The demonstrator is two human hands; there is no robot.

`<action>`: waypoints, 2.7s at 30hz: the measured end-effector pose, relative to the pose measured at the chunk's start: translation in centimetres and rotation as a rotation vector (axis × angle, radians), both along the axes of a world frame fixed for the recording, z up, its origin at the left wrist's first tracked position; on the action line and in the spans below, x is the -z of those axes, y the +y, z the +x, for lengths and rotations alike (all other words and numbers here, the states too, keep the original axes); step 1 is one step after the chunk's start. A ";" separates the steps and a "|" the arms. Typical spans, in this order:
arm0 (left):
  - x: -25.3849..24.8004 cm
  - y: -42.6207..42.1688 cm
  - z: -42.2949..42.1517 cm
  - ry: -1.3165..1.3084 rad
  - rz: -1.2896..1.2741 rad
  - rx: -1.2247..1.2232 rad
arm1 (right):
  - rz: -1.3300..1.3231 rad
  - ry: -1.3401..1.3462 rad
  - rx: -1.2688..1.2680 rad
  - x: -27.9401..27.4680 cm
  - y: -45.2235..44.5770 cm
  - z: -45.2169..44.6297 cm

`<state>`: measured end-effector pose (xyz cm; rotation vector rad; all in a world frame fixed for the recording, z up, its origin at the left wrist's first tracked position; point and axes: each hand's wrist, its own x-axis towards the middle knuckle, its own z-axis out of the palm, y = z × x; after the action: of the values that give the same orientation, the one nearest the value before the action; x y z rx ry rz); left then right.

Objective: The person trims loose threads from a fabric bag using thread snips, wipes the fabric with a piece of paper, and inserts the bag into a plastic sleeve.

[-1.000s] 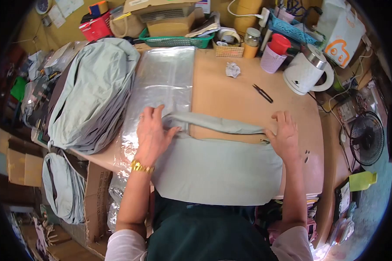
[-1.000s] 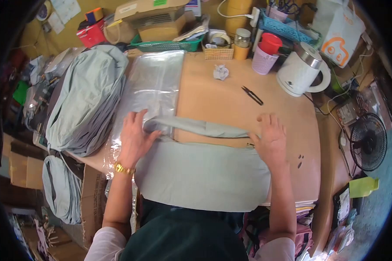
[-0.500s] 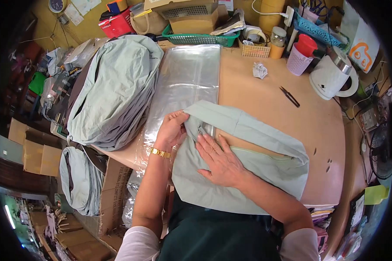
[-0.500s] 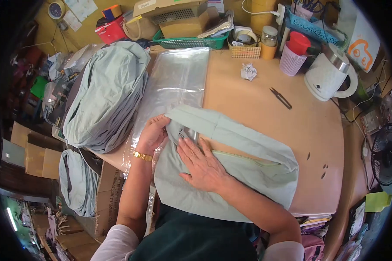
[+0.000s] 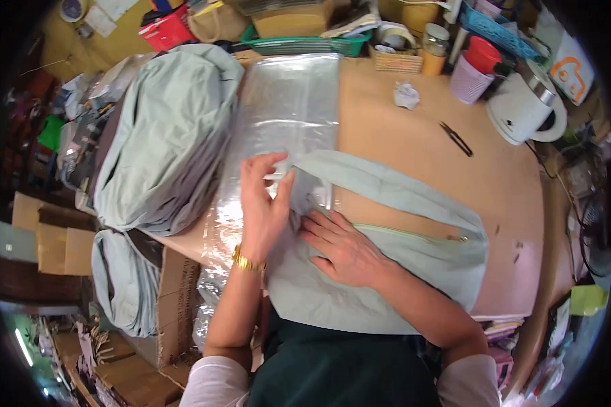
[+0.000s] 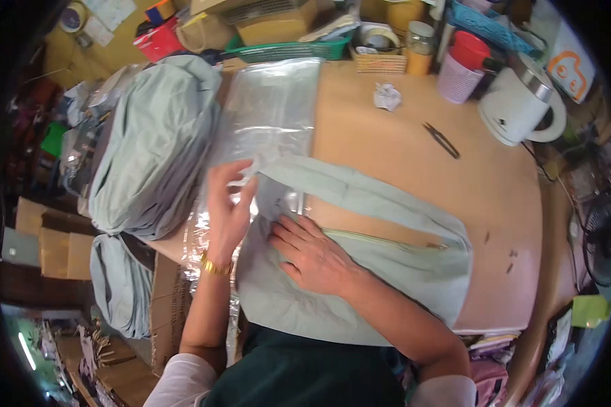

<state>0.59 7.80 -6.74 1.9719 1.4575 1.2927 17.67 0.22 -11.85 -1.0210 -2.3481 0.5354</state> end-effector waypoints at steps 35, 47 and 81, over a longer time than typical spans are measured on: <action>3.3 -13.3 15.2 0.716 -0.092 0.812 | 0.082 -0.755 1.139 -2.9 -12.3 18.7; 5.6 -6.1 25.9 0.606 0.208 0.983 | -0.103 -0.362 0.833 -1.5 -16.5 16.0; -2.3 -14.7 17.2 0.308 0.226 0.839 | -0.312 0.457 0.874 -4.3 -18.7 20.7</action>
<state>17.83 -6.88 -4.40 2.5861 0.4403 0.8088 38.33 -18.44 -7.58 -1.7006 -1.2653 0.6827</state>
